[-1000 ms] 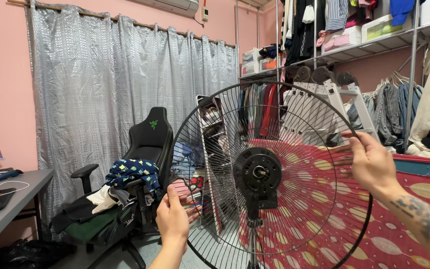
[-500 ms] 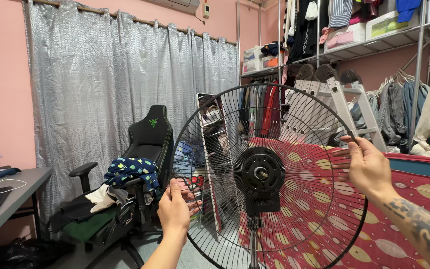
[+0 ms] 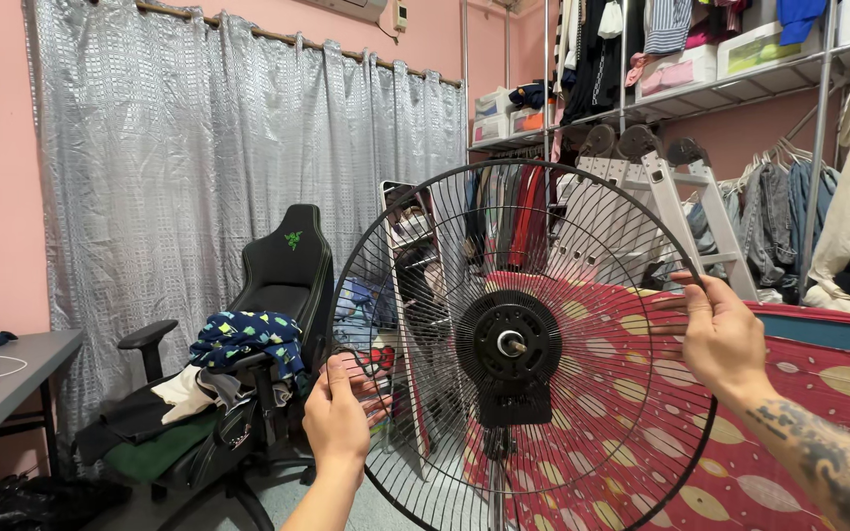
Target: The person assembles a standing fan by hand. They attach the fan motor to the pole, secure it with a knob, then fit the front grille and tighten the central cap.
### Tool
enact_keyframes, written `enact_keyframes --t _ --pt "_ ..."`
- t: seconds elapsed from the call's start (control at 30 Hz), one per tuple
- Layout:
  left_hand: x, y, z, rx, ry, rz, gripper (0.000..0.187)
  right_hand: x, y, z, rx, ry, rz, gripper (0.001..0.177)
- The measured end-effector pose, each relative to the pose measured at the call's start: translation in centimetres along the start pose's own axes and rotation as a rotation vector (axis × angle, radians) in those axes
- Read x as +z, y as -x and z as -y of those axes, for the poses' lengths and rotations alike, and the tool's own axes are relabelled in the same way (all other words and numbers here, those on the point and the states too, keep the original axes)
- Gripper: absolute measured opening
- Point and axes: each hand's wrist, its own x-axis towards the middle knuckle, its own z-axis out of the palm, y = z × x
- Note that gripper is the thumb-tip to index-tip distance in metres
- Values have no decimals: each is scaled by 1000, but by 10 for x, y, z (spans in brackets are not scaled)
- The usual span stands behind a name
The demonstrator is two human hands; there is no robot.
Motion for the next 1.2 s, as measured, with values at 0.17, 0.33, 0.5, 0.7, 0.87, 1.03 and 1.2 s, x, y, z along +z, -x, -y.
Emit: enact_keyframes --t 0.17,0.33,0.5,0.7,0.87,1.03,1.2 --pt "0 -8 6 -8 -21 -4 53 2 -1 -8 6 8 -17 30" --pt "-2 -17 15 247 -255 -98 47 4 -3 -27 -196 318 -150 27" --pt "-3 -12 23 803 -657 -402 42 8 -2 -39 -201 404 -232 25" --pt "9 17 12 1542 -1120 -84 56 7 -4 -38 -174 489 -263 25" --pt "63 48 12 1417 -863 464 64 12 -3 -38 -185 457 -281 23" --pt "99 36 5 1344 -819 518 55 9 -3 -41 -203 463 -286 22" --pt "110 18 4 1521 -840 542 26 7 2 -39 -208 401 -265 28"
